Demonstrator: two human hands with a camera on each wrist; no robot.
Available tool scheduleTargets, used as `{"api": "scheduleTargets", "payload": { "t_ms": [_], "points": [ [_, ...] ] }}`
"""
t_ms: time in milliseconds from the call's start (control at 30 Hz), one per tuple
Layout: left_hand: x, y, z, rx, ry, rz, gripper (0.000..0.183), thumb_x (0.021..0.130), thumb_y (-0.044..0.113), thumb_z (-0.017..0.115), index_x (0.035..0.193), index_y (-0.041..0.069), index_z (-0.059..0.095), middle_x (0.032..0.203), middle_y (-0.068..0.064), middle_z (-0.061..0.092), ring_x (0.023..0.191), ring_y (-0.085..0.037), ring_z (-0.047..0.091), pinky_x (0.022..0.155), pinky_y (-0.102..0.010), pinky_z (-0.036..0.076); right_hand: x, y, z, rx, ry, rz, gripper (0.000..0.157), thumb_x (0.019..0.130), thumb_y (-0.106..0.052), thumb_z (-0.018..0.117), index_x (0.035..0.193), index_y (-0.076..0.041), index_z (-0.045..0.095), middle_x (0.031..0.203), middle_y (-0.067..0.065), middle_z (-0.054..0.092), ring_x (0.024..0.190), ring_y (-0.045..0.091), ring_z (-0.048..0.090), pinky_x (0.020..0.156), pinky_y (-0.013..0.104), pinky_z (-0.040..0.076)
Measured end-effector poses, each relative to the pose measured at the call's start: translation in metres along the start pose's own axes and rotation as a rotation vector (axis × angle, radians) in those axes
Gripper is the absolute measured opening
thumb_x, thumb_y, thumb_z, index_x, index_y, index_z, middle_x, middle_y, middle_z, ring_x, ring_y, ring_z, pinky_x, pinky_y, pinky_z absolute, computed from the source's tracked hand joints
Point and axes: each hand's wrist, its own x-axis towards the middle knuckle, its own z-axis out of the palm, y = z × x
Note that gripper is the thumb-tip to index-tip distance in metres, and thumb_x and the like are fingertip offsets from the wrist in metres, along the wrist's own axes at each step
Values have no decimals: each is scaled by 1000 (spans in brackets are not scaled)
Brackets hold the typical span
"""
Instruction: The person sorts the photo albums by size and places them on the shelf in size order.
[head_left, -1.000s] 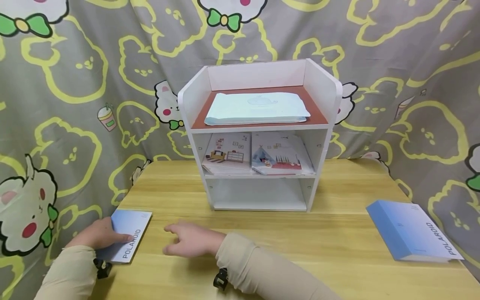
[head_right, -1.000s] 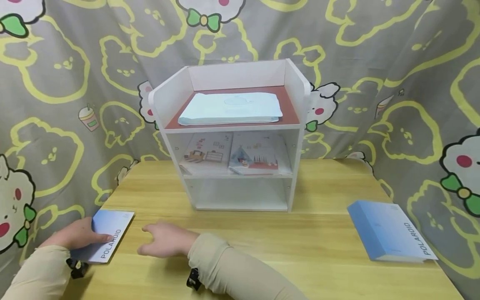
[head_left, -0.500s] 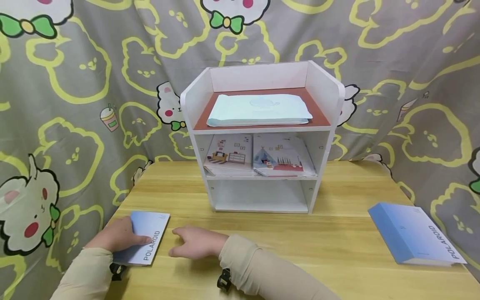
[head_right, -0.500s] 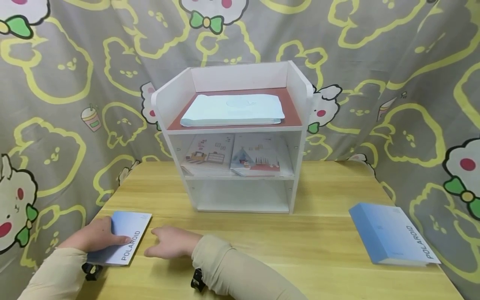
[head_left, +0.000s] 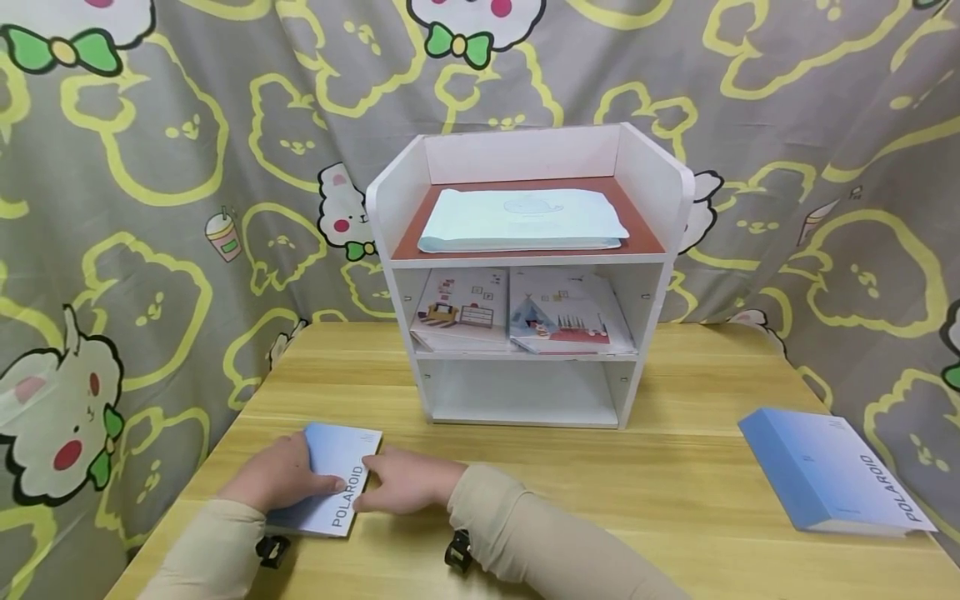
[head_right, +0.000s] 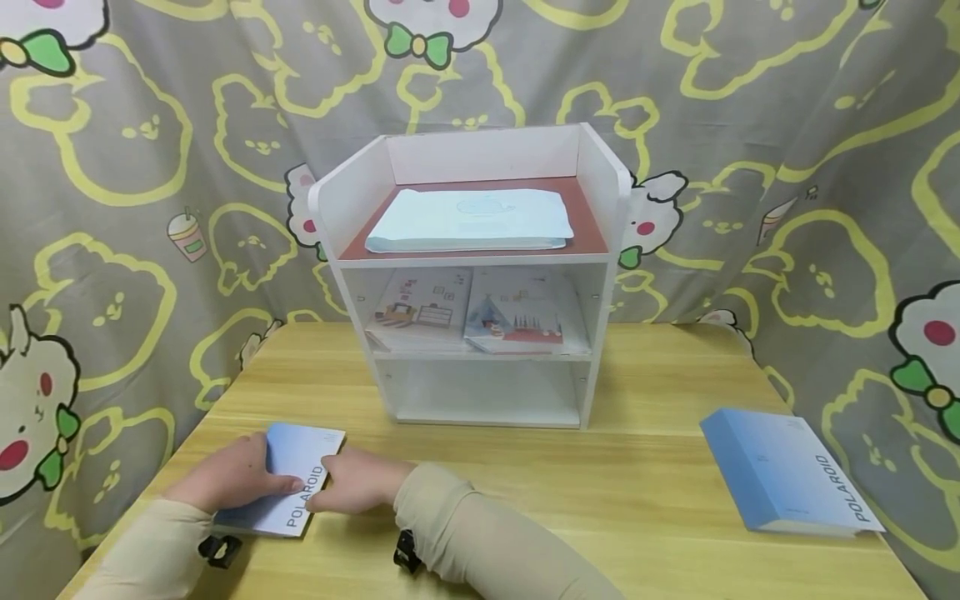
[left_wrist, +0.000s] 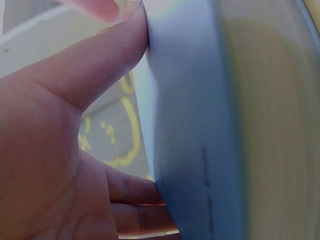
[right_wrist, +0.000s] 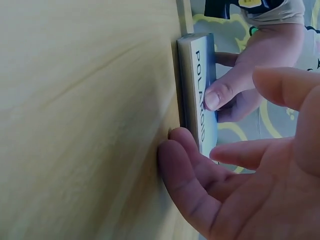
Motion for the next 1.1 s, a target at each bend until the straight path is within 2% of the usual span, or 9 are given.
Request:
{"api": "scheduleTargets", "payload": {
  "t_ms": [133, 200, 267, 433, 667, 900, 1100],
  "points": [
    [-2, 10, 4, -17, 26, 29, 113, 71, 63, 83, 124, -28, 43, 100, -31, 62, 79, -28, 59, 68, -45, 53, -3, 4, 1, -5, -13, -7, 69, 94, -48, 65, 144, -2, 53, 131, 4, 58, 109, 7, 57, 95, 23, 48],
    [-3, 15, 5, -15, 31, 29, 114, 71, 63, 83, 126, -28, 43, 103, -32, 62, 80, -28, 59, 70, -45, 54, -6, 5, 0, -19, -19, -9, 67, 94, -48, 66, 143, -3, 55, 125, 2, 58, 101, 5, 56, 90, 21, 49],
    [-4, 20, 7, -12, 38, 35, 115, 71, 63, 83, 128, -28, 42, 105, -34, 61, 82, -28, 60, 72, -46, 54, -9, 6, -2, -39, -26, -12, 67, 93, -48, 66, 141, -2, 56, 124, 2, 57, 100, 5, 55, 89, 21, 48],
    [-7, 33, 10, 8, 57, 63, 111, 72, 63, 82, 124, -28, 45, 103, -33, 62, 82, -30, 60, 71, -48, 55, -20, 14, -5, -95, -33, -25, 60, 94, -47, 65, 135, -3, 60, 125, 3, 56, 103, 6, 54, 90, 21, 48],
    [-8, 48, 13, 28, 56, 77, 111, 72, 64, 82, 127, -26, 47, 107, -33, 62, 85, -30, 62, 76, -50, 56, -36, 28, -7, -136, -26, -12, 71, 96, -48, 62, 148, -2, 50, 148, 12, 48, 130, 17, 51, 107, 27, 42],
    [-9, 66, 14, 40, 52, 101, 111, 73, 64, 82, 131, -24, 47, 108, -32, 63, 89, -32, 64, 81, -51, 56, -58, 33, -12, -199, -1, 4, 71, 95, -48, 63, 149, -4, 50, 142, 11, 52, 118, 12, 55, 101, 25, 46],
    [-9, 85, 17, 38, 50, 136, 109, 74, 63, 82, 132, -23, 47, 112, -33, 62, 94, -35, 65, 85, -52, 55, -79, 41, -18, -201, 10, 16, 69, 96, -46, 64, 149, -5, 50, 145, 11, 50, 124, 14, 54, 105, 29, 44]
  ]
}}
